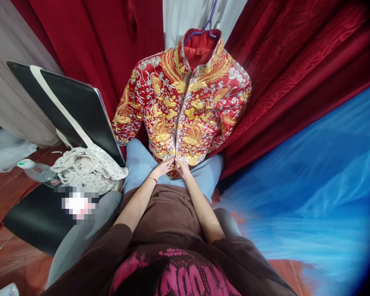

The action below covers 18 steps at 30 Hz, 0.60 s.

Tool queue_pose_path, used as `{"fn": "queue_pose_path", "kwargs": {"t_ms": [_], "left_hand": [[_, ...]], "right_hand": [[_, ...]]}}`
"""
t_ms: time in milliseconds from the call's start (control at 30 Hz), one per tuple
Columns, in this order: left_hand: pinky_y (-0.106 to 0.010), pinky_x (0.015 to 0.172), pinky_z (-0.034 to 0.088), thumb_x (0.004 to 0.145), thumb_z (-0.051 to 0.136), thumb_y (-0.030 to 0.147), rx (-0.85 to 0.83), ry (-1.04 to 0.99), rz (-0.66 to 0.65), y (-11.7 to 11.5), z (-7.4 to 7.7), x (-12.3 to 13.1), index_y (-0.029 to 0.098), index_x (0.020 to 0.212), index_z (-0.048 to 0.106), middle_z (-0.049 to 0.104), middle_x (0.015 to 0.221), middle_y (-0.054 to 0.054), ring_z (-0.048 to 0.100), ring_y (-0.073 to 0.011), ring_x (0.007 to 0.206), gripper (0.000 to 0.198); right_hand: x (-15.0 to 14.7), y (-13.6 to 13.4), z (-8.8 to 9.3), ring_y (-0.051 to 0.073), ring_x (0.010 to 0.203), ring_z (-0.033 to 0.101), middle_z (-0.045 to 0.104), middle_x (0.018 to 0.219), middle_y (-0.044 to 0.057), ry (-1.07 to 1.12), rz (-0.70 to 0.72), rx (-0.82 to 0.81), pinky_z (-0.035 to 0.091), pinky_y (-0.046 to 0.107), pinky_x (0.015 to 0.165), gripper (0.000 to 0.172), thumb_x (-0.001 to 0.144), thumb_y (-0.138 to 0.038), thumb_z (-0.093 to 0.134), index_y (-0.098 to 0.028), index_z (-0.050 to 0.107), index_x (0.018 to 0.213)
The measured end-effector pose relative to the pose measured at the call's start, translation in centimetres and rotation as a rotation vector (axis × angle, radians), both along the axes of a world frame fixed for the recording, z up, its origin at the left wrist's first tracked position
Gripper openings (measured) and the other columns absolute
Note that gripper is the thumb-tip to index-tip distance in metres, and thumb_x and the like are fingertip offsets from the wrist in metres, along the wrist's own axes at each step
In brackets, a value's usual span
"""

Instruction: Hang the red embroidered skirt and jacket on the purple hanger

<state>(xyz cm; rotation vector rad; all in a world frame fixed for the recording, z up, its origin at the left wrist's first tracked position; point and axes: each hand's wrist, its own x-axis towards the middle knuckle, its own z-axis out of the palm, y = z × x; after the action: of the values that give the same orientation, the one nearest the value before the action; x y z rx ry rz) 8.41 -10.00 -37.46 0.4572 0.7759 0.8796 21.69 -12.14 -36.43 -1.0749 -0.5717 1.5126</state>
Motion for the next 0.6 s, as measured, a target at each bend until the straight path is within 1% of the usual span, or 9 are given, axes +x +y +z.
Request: {"fn": "queue_pose_path", "kwargs": {"t_ms": [67, 133, 300, 433, 500, 600], "left_hand": [[-0.022, 0.067, 0.038, 0.068, 0.088, 0.030, 0.017, 0.029, 0.020, 0.0, -0.3, 0.0, 0.015, 0.074, 0.067, 0.052, 0.058, 0.005, 0.050, -0.0078, 0.063, 0.026], [-0.023, 0.067, 0.037, 0.065, 0.090, 0.031, 0.032, 0.063, 0.043, 0.0, -0.7, 0.1, 0.015, 0.071, 0.066, 0.049, 0.055, 0.005, 0.050, -0.0081, 0.063, 0.029], [-0.022, 0.064, 0.035, 0.061, 0.092, 0.035, 0.074, 0.131, 0.089, 0.0, -1.6, 0.4, 0.016, 0.072, 0.067, 0.060, 0.064, 0.002, 0.053, -0.0079, 0.064, 0.033], [-0.022, 0.064, 0.037, 0.061, 0.091, 0.039, 0.128, 0.135, 0.098, -0.3, -2.0, 0.6, 0.015, 0.071, 0.069, 0.061, 0.063, 0.002, 0.054, -0.0081, 0.063, 0.034], [-0.023, 0.066, 0.039, 0.059, 0.092, 0.038, 0.154, 0.126, 0.106, -0.5, -2.0, 0.8, 0.014, 0.072, 0.070, 0.064, 0.064, 0.001, 0.056, -0.0087, 0.063, 0.035], [-0.026, 0.076, 0.045, 0.057, 0.093, 0.034, 0.183, 0.097, 0.115, -0.7, -1.9, 1.0, 0.014, 0.085, 0.075, 0.073, 0.079, -0.003, 0.064, -0.0129, 0.074, 0.039]], "right_hand": [[-0.2, 0.0, 0.0, 0.006, 0.049, 0.042, 0.053, 0.053, -0.008, 0.039, -0.020, -0.017, 0.037, 0.021, 0.050, 0.035, 0.057, -0.030, 0.088, -0.020, 0.055, 0.065], [-0.5, 0.0, 0.0, 0.005, 0.047, 0.039, 0.050, 0.051, -0.009, 0.078, -0.035, -0.036, 0.034, 0.021, 0.047, 0.034, 0.058, -0.028, 0.087, -0.020, 0.054, 0.062], [-1.4, 0.2, 0.2, 0.004, 0.043, 0.029, 0.037, 0.045, -0.011, 0.154, -0.079, -0.065, 0.027, 0.019, 0.043, 0.034, 0.067, -0.023, 0.081, -0.021, 0.048, 0.059], [-1.9, 0.3, 0.4, 0.004, 0.041, 0.025, 0.031, 0.044, -0.013, 0.188, -0.110, -0.062, 0.026, 0.018, 0.041, 0.038, 0.071, -0.025, 0.080, -0.021, 0.044, 0.059], [-2.1, 0.4, 0.5, 0.003, 0.041, 0.025, 0.031, 0.044, -0.013, 0.200, -0.126, -0.061, 0.026, 0.018, 0.041, 0.040, 0.072, -0.027, 0.081, -0.021, 0.043, 0.060], [-2.3, 0.4, 0.5, 0.003, 0.040, 0.024, 0.033, 0.046, -0.013, 0.211, -0.144, -0.061, 0.025, 0.017, 0.039, 0.042, 0.074, -0.029, 0.081, -0.022, 0.041, 0.061]]}}
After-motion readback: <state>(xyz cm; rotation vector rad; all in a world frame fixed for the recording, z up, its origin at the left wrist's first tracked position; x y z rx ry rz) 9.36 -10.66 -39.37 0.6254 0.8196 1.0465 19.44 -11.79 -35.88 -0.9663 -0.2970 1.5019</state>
